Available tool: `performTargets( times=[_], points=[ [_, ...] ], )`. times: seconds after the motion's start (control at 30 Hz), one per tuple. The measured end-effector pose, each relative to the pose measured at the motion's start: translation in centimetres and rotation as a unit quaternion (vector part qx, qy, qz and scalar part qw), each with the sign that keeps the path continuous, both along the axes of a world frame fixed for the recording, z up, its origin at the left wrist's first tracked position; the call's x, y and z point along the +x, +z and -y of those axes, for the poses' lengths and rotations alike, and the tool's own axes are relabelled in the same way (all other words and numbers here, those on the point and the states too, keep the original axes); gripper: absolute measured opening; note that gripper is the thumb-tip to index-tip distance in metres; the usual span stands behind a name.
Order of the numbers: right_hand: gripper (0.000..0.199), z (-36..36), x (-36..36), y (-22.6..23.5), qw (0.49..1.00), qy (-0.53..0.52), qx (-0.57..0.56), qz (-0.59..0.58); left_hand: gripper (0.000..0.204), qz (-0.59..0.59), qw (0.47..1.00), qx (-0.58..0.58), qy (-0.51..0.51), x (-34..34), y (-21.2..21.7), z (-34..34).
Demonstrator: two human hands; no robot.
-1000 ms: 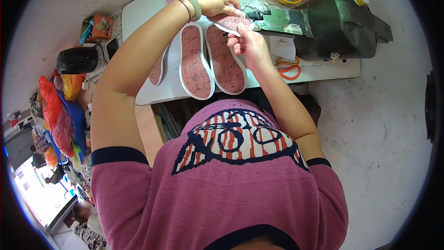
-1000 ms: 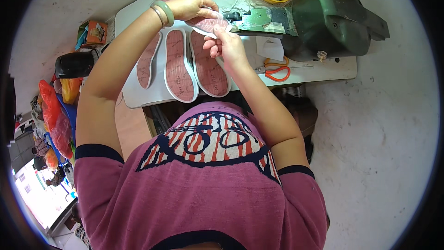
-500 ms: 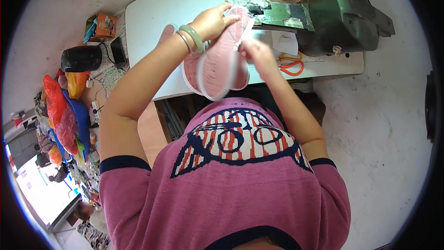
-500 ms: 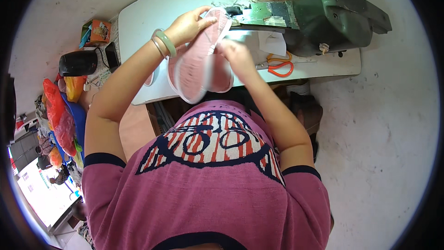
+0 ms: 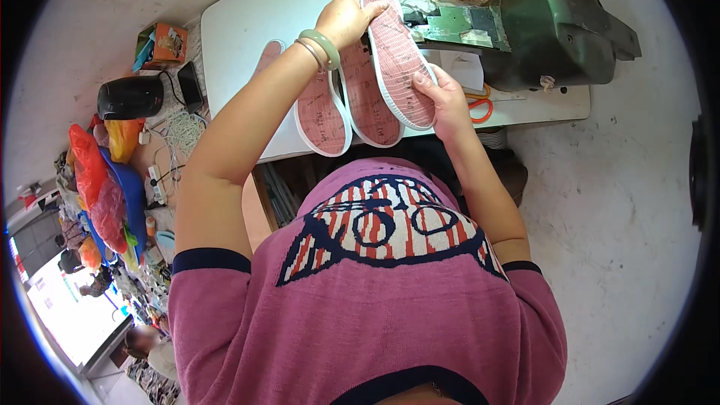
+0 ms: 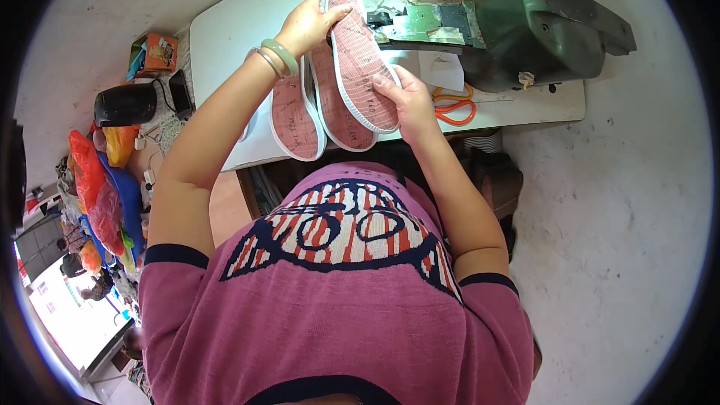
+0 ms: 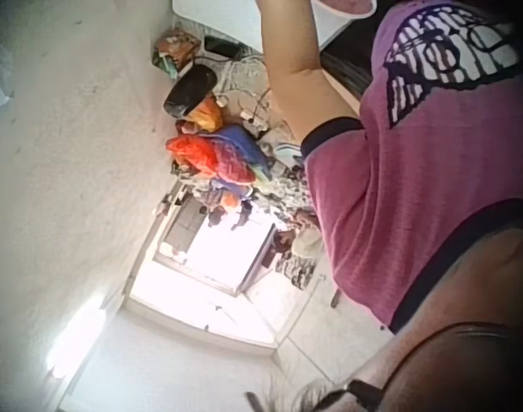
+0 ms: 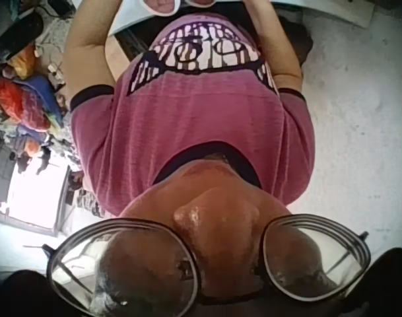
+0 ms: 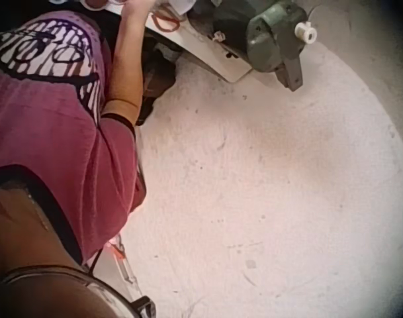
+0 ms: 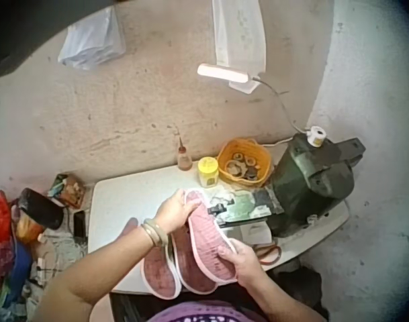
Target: The person takes a bundle of shoe insoles to a workbench, unties them, attaches lining strips to each insole by hand, and places a fallen insole back onto the table.
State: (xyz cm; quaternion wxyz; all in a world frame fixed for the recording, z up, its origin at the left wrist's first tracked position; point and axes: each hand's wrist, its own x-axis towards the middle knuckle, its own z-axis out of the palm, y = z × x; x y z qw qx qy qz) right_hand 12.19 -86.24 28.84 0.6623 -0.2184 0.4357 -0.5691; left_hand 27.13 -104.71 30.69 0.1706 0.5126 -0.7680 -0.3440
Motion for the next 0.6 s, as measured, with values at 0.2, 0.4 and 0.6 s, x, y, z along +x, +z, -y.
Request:
performTargets(
  times=[0.2,0.4,0.6],
  points=[
    [0.025,1.7,0.0,-0.6,1.0,-0.017,-0.003,0.005,0.059,-0.021,0.998,-0.034,0.046,-0.2,-1.6,1.8],
    [0.029,1.9,4.0,-0.7,0.987,-0.027,-0.047,-0.154,0.083,-0.055,0.992,-0.013,0.109,-0.1,-1.4,-0.9],
    [0.045,-0.3,6.4,-2.2,0.781,0.113,-0.297,-0.538,0.105,0.02,0.994,-0.062,0.088,9.2,-0.2,-5.2]
  ],
)
